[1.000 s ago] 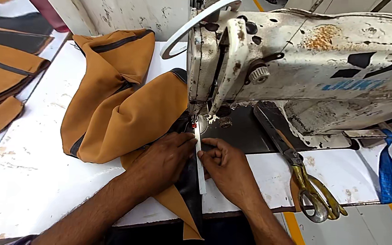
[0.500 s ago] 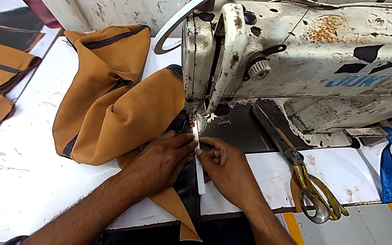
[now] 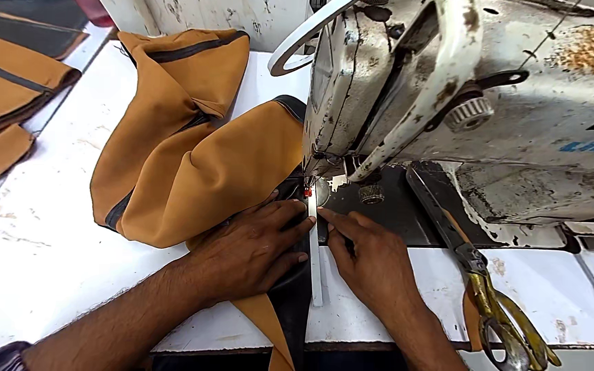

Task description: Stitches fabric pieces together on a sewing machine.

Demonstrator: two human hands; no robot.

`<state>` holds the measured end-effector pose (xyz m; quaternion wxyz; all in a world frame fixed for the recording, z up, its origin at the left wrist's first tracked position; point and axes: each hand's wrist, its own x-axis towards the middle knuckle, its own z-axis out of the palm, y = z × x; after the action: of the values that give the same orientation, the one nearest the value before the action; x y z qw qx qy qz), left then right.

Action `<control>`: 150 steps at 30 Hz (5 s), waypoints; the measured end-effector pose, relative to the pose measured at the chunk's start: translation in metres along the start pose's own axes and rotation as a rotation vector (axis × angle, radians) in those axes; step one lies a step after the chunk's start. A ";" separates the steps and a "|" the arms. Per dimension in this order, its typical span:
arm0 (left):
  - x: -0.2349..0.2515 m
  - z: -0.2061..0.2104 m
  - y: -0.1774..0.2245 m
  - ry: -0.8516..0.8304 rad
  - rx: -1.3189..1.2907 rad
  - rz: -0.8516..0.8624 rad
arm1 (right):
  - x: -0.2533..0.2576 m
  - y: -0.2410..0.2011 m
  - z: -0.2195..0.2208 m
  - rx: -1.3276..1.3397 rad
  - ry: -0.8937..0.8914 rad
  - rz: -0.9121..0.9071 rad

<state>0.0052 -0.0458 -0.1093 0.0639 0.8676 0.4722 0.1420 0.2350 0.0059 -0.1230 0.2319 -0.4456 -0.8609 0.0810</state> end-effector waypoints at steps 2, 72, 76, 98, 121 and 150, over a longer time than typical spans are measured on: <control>0.003 -0.001 -0.002 -0.004 0.004 0.001 | 0.000 -0.001 0.001 -0.015 0.007 0.000; 0.026 0.000 -0.037 0.123 -0.002 0.116 | -0.005 0.003 0.009 0.035 0.075 -0.011; 0.033 -0.002 -0.047 0.143 0.021 0.153 | -0.006 0.004 0.009 0.033 0.072 -0.009; 0.010 -0.003 -0.036 0.123 -0.109 0.201 | -0.006 -0.001 0.004 0.071 0.072 -0.020; 0.026 -0.006 -0.056 0.070 -0.108 0.255 | -0.006 -0.001 0.009 -0.011 0.084 -0.030; 0.022 0.002 -0.036 0.191 -0.055 0.071 | 0.081 0.013 0.020 0.099 0.041 0.247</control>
<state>-0.0121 -0.0079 -0.1164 0.0373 0.8643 0.4410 0.2391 0.1947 0.0800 -0.1189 0.2596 -0.5377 -0.7895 0.1420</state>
